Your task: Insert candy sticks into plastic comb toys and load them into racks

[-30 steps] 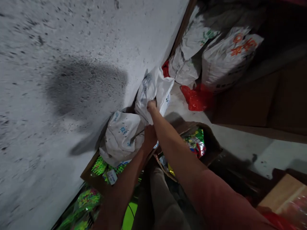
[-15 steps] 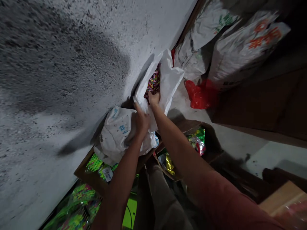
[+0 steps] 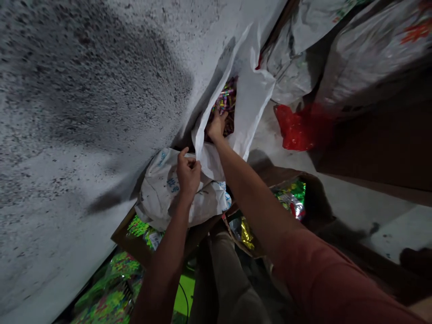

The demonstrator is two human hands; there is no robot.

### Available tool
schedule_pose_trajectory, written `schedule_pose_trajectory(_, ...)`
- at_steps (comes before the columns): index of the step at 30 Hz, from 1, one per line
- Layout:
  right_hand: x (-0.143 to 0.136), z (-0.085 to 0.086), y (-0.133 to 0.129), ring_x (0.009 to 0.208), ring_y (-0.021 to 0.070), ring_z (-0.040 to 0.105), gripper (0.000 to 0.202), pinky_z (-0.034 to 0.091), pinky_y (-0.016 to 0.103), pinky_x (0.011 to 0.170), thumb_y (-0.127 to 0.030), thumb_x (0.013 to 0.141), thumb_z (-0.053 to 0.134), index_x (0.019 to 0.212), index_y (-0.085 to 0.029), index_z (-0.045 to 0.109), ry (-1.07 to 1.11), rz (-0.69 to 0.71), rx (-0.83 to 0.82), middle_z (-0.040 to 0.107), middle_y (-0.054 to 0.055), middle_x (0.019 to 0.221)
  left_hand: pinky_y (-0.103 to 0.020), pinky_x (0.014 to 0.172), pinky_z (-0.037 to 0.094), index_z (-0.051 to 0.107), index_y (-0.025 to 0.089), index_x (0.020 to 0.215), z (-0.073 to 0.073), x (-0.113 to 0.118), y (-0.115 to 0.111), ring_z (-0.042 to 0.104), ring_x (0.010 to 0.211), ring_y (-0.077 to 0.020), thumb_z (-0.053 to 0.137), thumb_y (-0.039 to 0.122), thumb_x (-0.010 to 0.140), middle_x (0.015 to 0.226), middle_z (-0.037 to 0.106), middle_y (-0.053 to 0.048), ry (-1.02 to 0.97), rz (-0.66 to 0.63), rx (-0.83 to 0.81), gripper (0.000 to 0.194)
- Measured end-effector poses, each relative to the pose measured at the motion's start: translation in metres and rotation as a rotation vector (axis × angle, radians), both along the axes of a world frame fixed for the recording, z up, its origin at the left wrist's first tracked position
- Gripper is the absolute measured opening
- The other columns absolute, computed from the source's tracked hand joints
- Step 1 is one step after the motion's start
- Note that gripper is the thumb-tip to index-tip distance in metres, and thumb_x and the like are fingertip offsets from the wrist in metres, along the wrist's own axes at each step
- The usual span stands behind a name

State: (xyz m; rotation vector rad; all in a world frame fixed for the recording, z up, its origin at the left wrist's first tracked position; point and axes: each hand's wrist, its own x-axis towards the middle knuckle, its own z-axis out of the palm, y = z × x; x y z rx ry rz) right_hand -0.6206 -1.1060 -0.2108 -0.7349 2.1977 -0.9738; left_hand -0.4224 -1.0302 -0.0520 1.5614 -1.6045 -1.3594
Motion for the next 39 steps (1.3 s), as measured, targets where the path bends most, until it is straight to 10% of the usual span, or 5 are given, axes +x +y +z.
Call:
schedule_pose_trajectory(7, -0.007, 0.046, 0.046, 0.154, 0.0271, 0.058, 0.078, 0.045, 0.045, 0.136, -0.020, 0.093, 0.060, 0.170, -0.013, 0.048, -0.131, -0.115, -0.097, 0.061, 0.018, 0.168, -0.030, 0.079, 0.059, 0.061, 0.021, 0.141, -0.002, -0.001, 0.001, 0.070, 0.078, -0.0174, 0.070, 0.012, 0.084, 0.084, 0.069, 0.004, -0.021, 0.027, 0.036, 0.058)
schedule_pose_trajectory(12, -0.004, 0.087, 0.069, 0.122, 0.0278, 0.076, 0.105, 0.071, 0.049, 0.100, -0.046, 0.096, 0.070, 0.185, -0.025, 0.018, -0.558, -0.164, -0.351, 0.073, 0.013, 0.154, -0.030, 0.078, 0.058, 0.064, 0.021, 0.136, 0.001, -0.002, -0.004, 0.070, 0.078, -0.0171, 0.068, 0.014, 0.085, 0.085, 0.068, 0.004, -0.051, 0.031, 0.046, 0.052)
schedule_pose_trajectory(21, 0.003, 0.200, 0.107, 0.093, 0.0251, 0.075, 0.075, 0.070, 0.043, 0.083, -0.079, 0.086, 0.086, 0.136, -0.028, 0.063, -0.536, -0.049, -0.592, 0.077, 0.006, 0.112, -0.034, 0.094, 0.060, 0.068, 0.017, 0.127, 0.034, -0.010, -0.004, 0.070, 0.094, -0.0197, 0.074, 0.015, 0.087, 0.102, 0.072, -0.004, -0.090, 0.110, 0.026, 0.041)
schedule_pose_trajectory(31, 0.055, 0.349, 0.225, 0.120, 0.0309, 0.078, 0.032, 0.064, 0.050, 0.113, -0.052, 0.109, 0.071, 0.132, -0.029, 0.073, 0.097, 0.074, -0.550, 0.082, 0.010, 0.127, -0.036, 0.097, 0.067, 0.075, 0.023, 0.124, 0.182, -0.018, 0.079, 0.079, 0.107, -0.0220, 0.070, 0.062, 0.110, 0.124, 0.081, -0.010, 0.375, -0.145, 0.096, 0.042)
schedule_pose_trajectory(39, 0.127, 0.441, 0.328, 0.119, 0.0288, 0.078, 0.030, 0.067, 0.046, 0.105, -0.032, 0.114, 0.064, 0.144, -0.028, 0.068, 0.508, 0.032, -0.638, 0.081, 0.011, 0.128, -0.031, 0.095, 0.061, 0.079, 0.023, 0.102, 0.299, 0.035, 0.168, 0.074, 0.101, -0.0190, 0.068, 0.070, 0.111, 0.104, 0.078, -0.006, 0.469, -0.332, -0.213, 0.050)
